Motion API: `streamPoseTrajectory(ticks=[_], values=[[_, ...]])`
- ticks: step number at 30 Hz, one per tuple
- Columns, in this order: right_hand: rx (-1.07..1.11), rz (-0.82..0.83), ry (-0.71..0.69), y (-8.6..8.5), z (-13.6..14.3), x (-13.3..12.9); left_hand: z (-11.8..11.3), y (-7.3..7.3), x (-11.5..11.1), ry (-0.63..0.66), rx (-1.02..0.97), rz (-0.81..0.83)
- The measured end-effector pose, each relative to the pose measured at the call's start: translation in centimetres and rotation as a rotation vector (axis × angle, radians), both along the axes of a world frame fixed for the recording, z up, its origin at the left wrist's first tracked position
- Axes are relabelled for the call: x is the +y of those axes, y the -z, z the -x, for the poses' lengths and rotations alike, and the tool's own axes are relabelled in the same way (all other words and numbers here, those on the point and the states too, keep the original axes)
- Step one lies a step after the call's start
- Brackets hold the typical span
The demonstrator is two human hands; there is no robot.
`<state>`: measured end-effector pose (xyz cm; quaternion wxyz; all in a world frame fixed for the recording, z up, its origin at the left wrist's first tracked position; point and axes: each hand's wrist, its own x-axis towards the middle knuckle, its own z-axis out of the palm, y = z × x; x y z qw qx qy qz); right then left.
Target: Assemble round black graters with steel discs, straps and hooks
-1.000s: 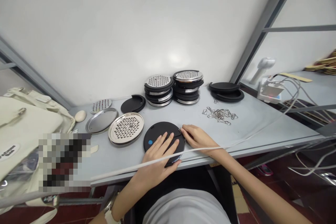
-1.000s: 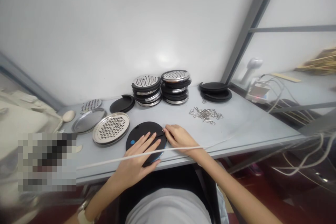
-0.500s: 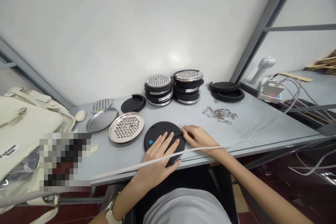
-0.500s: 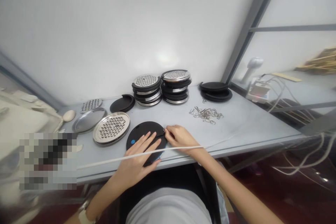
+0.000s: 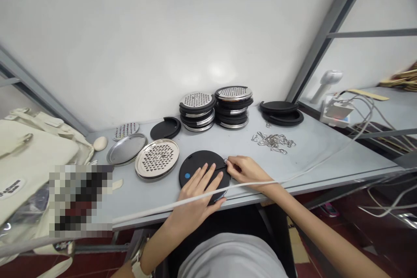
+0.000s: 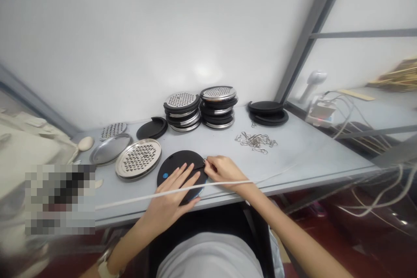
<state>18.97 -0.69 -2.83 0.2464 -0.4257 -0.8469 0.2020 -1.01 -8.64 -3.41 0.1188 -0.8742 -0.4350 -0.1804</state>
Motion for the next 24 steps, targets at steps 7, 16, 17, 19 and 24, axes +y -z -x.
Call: streamPoseTrajectory(ticks=[7,16,17,19,24], values=[[-0.013,-0.001,0.004,0.32,-0.12,0.09,0.02,0.0,0.03,0.0,0.016,0.003],[-0.025,0.019,0.014,0.46,-0.21,0.02,0.04,-0.05,0.08,-0.002,0.019,0.005],[-0.022,0.025,0.015,0.47,-0.21,-0.03,0.05,-0.04,0.08,-0.009,0.018,0.006],[-0.017,0.026,0.021,0.5,-0.2,-0.13,0.09,-0.04,0.1,-0.022,0.014,0.011],[-0.007,0.007,0.021,0.43,-0.1,-0.12,0.17,-0.12,0.23,-0.004,-0.016,0.053]])
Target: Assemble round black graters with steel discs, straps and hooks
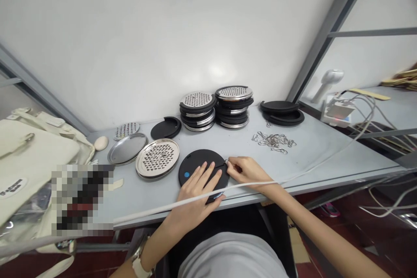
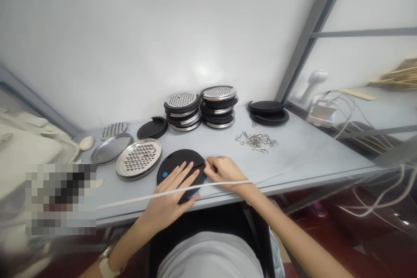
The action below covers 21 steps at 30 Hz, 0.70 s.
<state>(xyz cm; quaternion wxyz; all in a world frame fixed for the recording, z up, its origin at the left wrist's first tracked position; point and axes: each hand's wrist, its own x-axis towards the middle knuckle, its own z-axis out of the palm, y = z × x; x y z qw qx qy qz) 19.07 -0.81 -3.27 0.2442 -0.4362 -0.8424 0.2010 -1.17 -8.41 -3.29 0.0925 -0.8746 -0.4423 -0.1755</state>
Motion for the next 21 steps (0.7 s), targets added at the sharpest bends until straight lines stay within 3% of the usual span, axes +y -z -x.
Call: streamPoseTrajectory(ticks=[12,21], values=[[-0.004,0.022,-0.018,-0.36,0.03,0.05,0.2,-0.03,0.1,0.075,-0.056,0.029],[-0.036,0.017,-0.013,-0.62,0.04,-0.06,0.16,0.1,-0.09,0.04,-0.05,0.031]])
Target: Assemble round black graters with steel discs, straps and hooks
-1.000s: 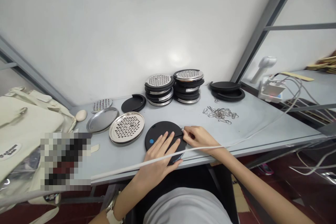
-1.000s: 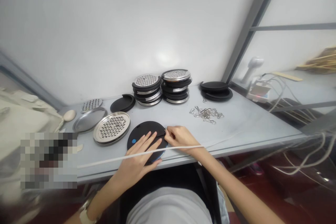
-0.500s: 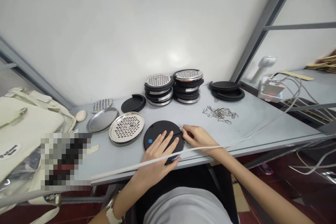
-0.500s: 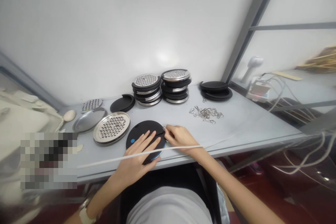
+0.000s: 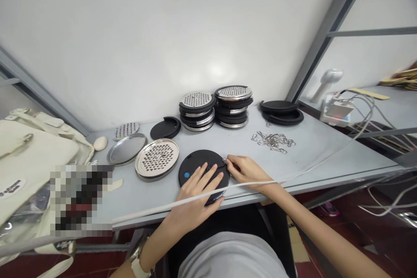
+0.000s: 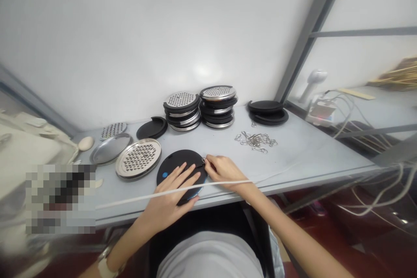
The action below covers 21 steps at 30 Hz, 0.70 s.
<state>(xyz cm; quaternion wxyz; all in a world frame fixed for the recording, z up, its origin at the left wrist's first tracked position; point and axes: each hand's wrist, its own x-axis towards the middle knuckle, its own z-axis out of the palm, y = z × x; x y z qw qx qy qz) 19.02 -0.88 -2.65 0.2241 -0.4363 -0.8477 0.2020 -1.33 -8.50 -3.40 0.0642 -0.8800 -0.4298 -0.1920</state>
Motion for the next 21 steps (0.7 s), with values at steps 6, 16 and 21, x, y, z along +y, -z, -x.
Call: streamPoseTrajectory(ticks=[6,16,21], values=[[-0.011,0.006,0.005,0.11,0.02,0.11,-0.07,-0.09,-0.03,-0.002,-0.009,-0.014],[-0.001,0.027,0.023,-0.07,0.07,0.01,-0.08,-0.05,-0.07,-0.014,0.003,0.005],[0.018,0.038,0.029,-0.2,0.04,-0.13,-0.09,-0.1,-0.13,-0.02,0.001,0.018]])
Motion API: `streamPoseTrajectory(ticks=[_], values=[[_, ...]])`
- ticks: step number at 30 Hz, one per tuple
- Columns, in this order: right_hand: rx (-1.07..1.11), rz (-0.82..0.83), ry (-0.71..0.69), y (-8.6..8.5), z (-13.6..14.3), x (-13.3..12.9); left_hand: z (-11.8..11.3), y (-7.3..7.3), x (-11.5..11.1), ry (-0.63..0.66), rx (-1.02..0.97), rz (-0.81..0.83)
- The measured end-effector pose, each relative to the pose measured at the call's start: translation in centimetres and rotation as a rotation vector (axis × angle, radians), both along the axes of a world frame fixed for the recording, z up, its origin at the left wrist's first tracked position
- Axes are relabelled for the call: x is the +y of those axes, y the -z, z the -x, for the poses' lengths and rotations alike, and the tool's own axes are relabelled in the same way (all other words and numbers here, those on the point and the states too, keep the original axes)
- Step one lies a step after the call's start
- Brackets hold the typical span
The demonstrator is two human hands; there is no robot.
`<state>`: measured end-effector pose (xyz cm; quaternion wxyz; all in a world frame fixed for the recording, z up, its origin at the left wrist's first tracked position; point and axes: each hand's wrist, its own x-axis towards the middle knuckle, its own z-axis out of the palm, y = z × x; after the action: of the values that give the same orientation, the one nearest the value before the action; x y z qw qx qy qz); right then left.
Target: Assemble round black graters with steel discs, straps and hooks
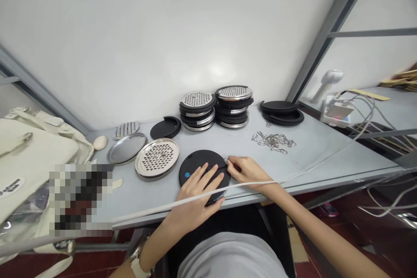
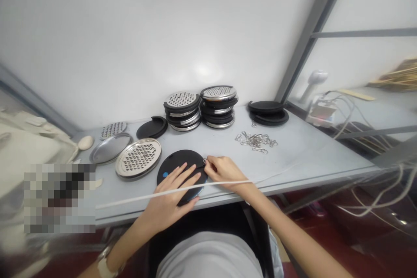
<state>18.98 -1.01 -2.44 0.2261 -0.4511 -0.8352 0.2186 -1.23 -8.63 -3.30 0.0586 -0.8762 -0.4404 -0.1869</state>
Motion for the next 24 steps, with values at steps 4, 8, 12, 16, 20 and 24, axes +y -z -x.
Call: streamPoseTrajectory(ticks=[4,8,12,16,20,24], values=[[-0.005,-0.003,0.007,0.01,-0.02,-0.01,0.02,0.02,-0.04,0.002,0.007,0.0],[-0.018,-0.003,0.009,0.1,-0.02,0.02,0.04,-0.03,-0.04,0.009,-0.006,-0.016],[-0.021,-0.015,0.006,0.2,-0.04,0.0,-0.01,-0.05,0.01,0.019,-0.002,-0.028],[-0.019,-0.025,0.005,0.25,-0.05,-0.01,-0.06,-0.02,0.02,0.017,-0.004,-0.041],[-0.014,-0.027,0.008,0.34,-0.09,0.06,-0.04,-0.02,0.02,0.015,0.018,-0.034],[-0.008,-0.029,0.005,0.38,-0.15,0.06,-0.01,-0.03,0.04,0.019,0.012,-0.033]])
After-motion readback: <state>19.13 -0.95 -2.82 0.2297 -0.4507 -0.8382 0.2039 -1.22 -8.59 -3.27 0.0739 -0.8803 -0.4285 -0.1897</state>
